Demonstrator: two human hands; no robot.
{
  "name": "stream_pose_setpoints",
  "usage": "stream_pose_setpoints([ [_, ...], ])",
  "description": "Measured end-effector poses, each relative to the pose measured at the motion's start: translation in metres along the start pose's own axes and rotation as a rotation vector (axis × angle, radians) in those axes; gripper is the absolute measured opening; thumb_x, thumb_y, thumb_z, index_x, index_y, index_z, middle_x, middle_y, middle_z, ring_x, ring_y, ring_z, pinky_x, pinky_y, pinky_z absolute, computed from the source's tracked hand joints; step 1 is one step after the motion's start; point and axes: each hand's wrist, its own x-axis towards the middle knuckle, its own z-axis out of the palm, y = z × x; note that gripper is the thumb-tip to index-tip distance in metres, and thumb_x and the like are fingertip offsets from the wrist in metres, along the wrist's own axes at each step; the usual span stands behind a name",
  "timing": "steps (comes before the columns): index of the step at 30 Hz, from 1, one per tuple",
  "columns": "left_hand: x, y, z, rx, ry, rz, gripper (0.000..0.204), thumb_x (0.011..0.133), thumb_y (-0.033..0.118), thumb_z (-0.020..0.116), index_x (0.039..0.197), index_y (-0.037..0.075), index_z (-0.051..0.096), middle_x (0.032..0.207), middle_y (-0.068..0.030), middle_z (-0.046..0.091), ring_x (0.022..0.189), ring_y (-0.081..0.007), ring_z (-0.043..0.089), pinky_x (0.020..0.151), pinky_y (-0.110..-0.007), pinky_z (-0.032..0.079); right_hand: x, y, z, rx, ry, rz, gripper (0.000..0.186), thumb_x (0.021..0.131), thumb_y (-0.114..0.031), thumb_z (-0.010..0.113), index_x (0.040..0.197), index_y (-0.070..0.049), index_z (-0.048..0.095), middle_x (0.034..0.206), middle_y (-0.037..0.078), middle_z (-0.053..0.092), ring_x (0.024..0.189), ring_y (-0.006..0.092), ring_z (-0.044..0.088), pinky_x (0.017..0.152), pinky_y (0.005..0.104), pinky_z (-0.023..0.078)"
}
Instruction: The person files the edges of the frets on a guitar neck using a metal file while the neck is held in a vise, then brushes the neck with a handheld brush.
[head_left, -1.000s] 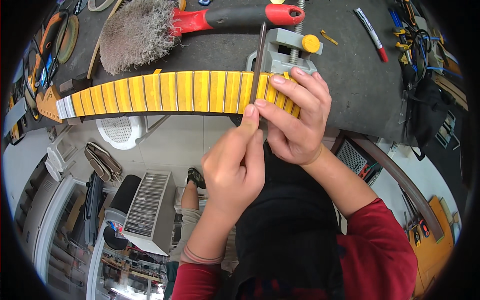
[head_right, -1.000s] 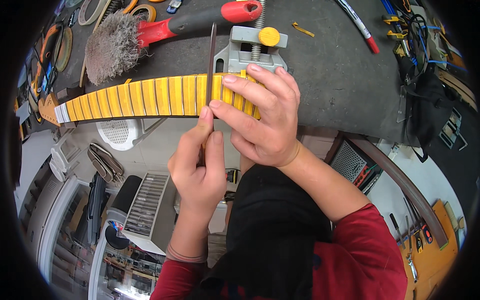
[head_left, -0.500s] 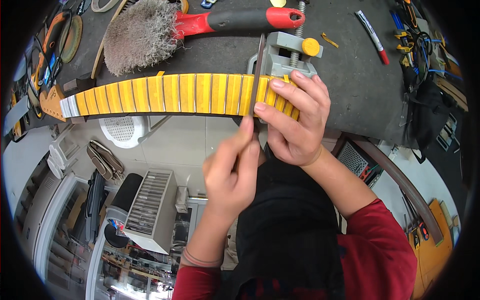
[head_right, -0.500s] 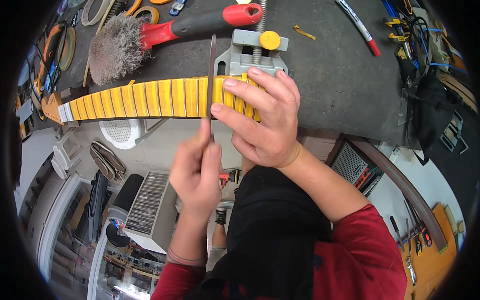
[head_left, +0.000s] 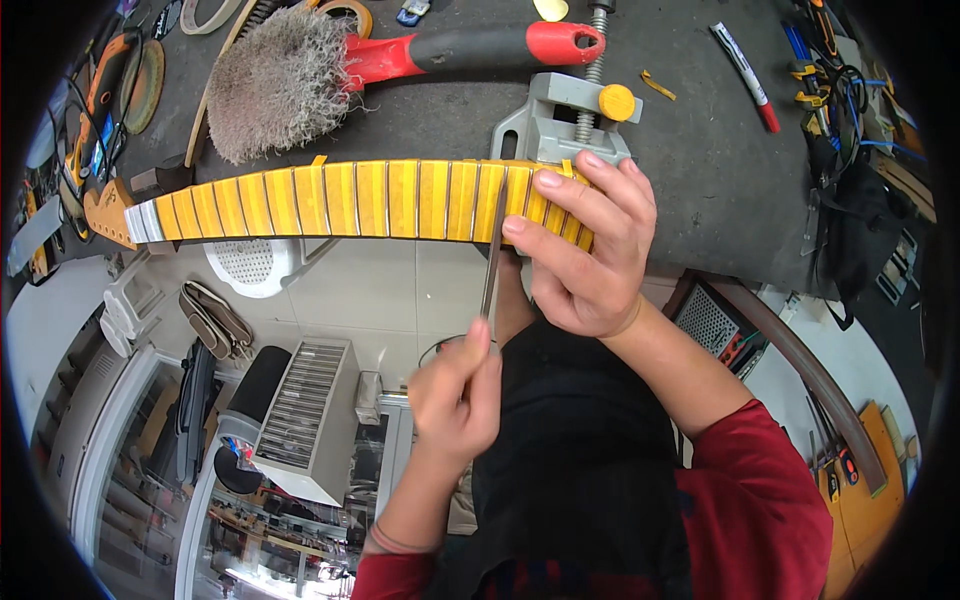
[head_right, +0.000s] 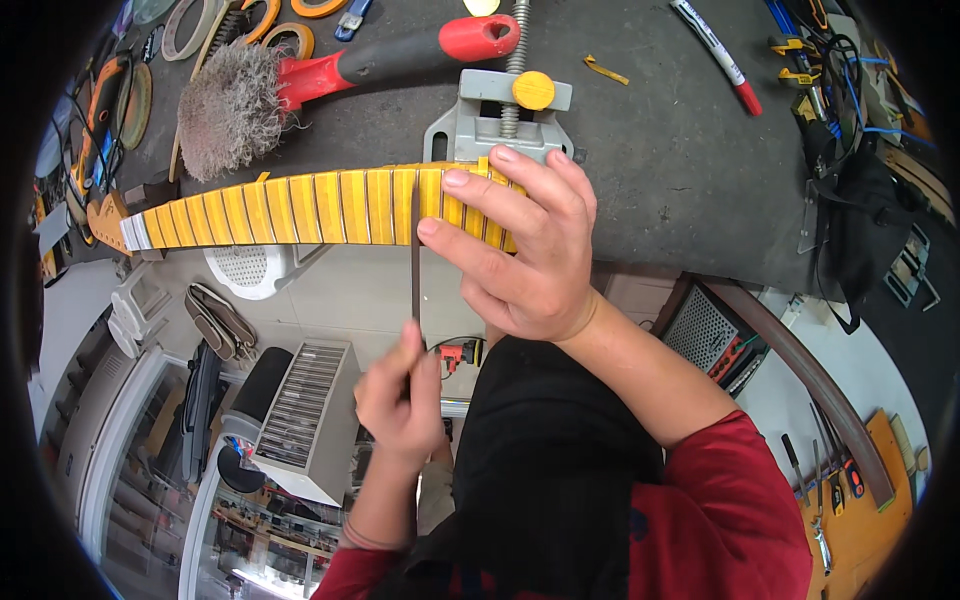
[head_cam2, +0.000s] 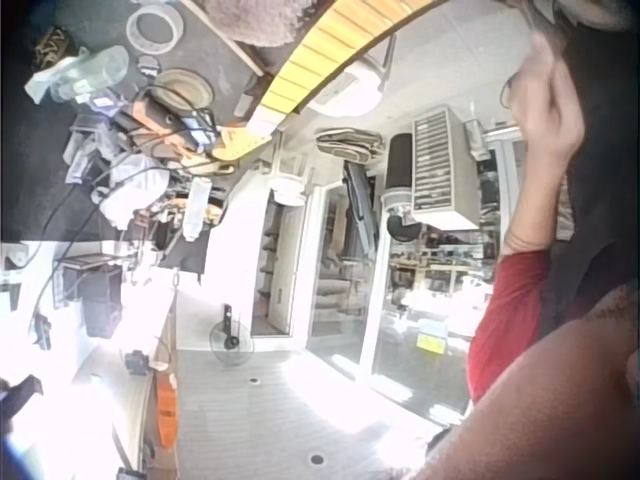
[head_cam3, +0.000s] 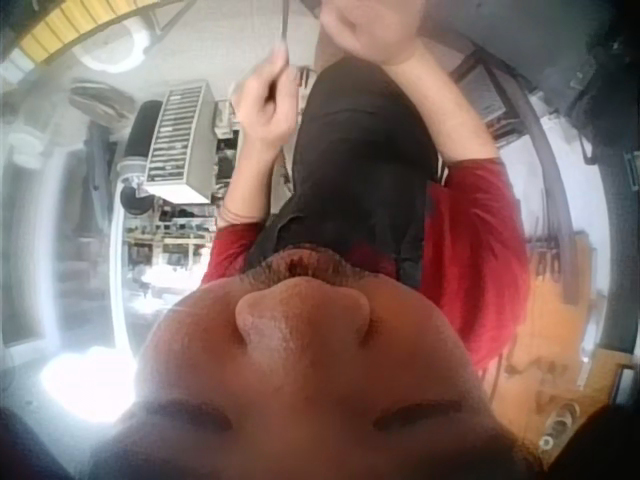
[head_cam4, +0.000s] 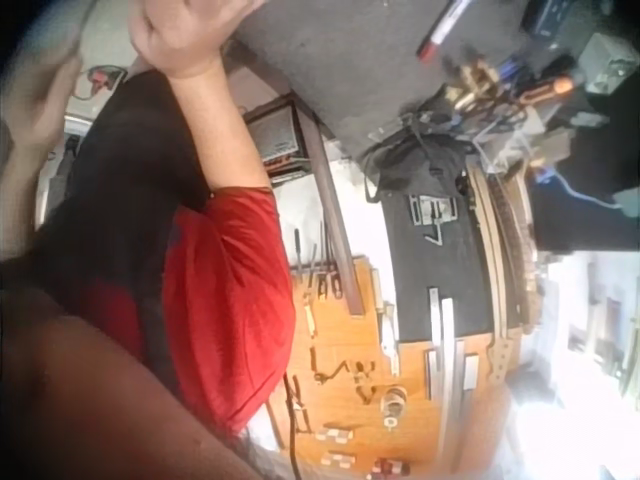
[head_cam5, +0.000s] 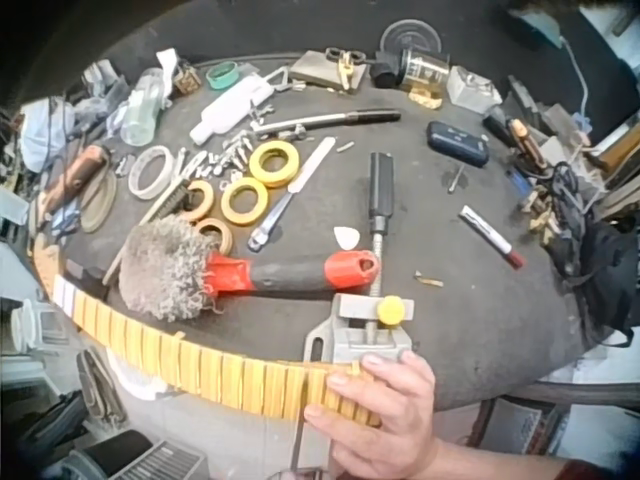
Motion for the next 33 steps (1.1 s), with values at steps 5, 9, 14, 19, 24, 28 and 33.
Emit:
stream_pose_setpoints([
  [5,0.019,0.01,-0.002,0.046,-0.022,0.03,0.034,0.097,-0.011,0.071,0.131,-0.01,0.07,0.099,-0.0169,0.079,0.074,-0.0063,0.065,0.067,-0.023,0.053,0.005,-0.009,-0.003,0.025,-0.039,0.044,0.049,0.075,-0.004,0.07,0.118,-0.024,0.082,0.14,0.008,0.069,0.14,0.0362,0.056,0.124,0.0559,0.032],
  [9,0.061,0.018,0.012,-0.02,-0.025,-0.107,0.037,0.093,-0.013,0.072,0.13,-0.008,0.072,0.084,-0.0184,0.073,0.06,-0.0236,0.067,0.059,-0.033,0.054,-0.001,-0.002,0.004,0.023,0.009,0.024,0.056,0.07,-0.017,0.074,0.123,-0.028,0.083,0.145,0.002,0.068,0.14,0.0332,0.056,0.123,0.0547,0.03],
  [14,-0.016,0.006,-0.01,0.109,-0.043,0.045,0.035,0.097,-0.012,0.071,0.132,-0.01,0.07,0.088,-0.0119,0.076,0.068,-0.0065,0.062,0.061,-0.024,0.051,0.0,0.0,0.005,0.015,0.022,-0.006,0.053,0.07,-0.016,0.074,0.121,-0.027,0.083,0.145,0.003,0.068,0.14,0.0332,0.056,0.124,0.0545,0.03],
  [19,0.059,0.016,0.015,0.054,0.002,0.023,0.042,0.093,-0.013,0.072,0.135,-0.005,0.072,0.073,-0.0133,0.065,0.055,-0.0231,0.062,0.055,-0.032,0.049,-0.001,-0.002,0.003,0.013,0.001,0.023,0.052,0.071,-0.016,0.073,0.121,-0.027,0.084,0.143,0.003,0.069,0.14,0.0336,0.056,0.124,0.0545,0.03],
  [24,0.028,0.0,0.011,0.037,0.043,0.135,0.045,0.092,-0.014,0.073,0.136,-0.006,0.07,0.072,-0.0135,0.065,0.055,-0.023,0.061,0.054,-0.033,0.049,-0.002,0.0,0.002,0.024,-0.012,0.024,0.052,0.071,-0.017,0.073,0.122,-0.028,0.083,0.143,0.002,0.069,0.141,0.0338,0.056,0.124,0.0543,0.029],
  [28,-0.015,-0.003,-0.003,0.113,-0.028,0.066,0.036,0.094,-0.015,0.07,0.13,-0.009,0.07,0.095,-0.018,0.078,0.07,-0.0113,0.066,0.064,-0.028,0.054,-0.002,0.0,0.005,0.013,0.015,-0.003,0.053,0.072,-0.017,0.073,0.122,-0.028,0.083,0.144,0.003,0.069,0.14,0.0335,0.056,0.124,0.0544,0.029],
  [33,0.068,0.011,0.018,0.078,-0.027,0.017,0.036,0.095,-0.016,0.069,0.13,-0.008,0.071,0.094,-0.0171,0.078,0.067,-0.0105,0.064,0.061,-0.027,0.053,-0.001,-0.002,0.004,0.021,-0.006,0.017,0.052,0.074,-0.016,0.071,0.123,-0.028,0.083,0.144,0.002,0.069,0.14,0.0331,0.056,0.124,0.0544,0.029],
])
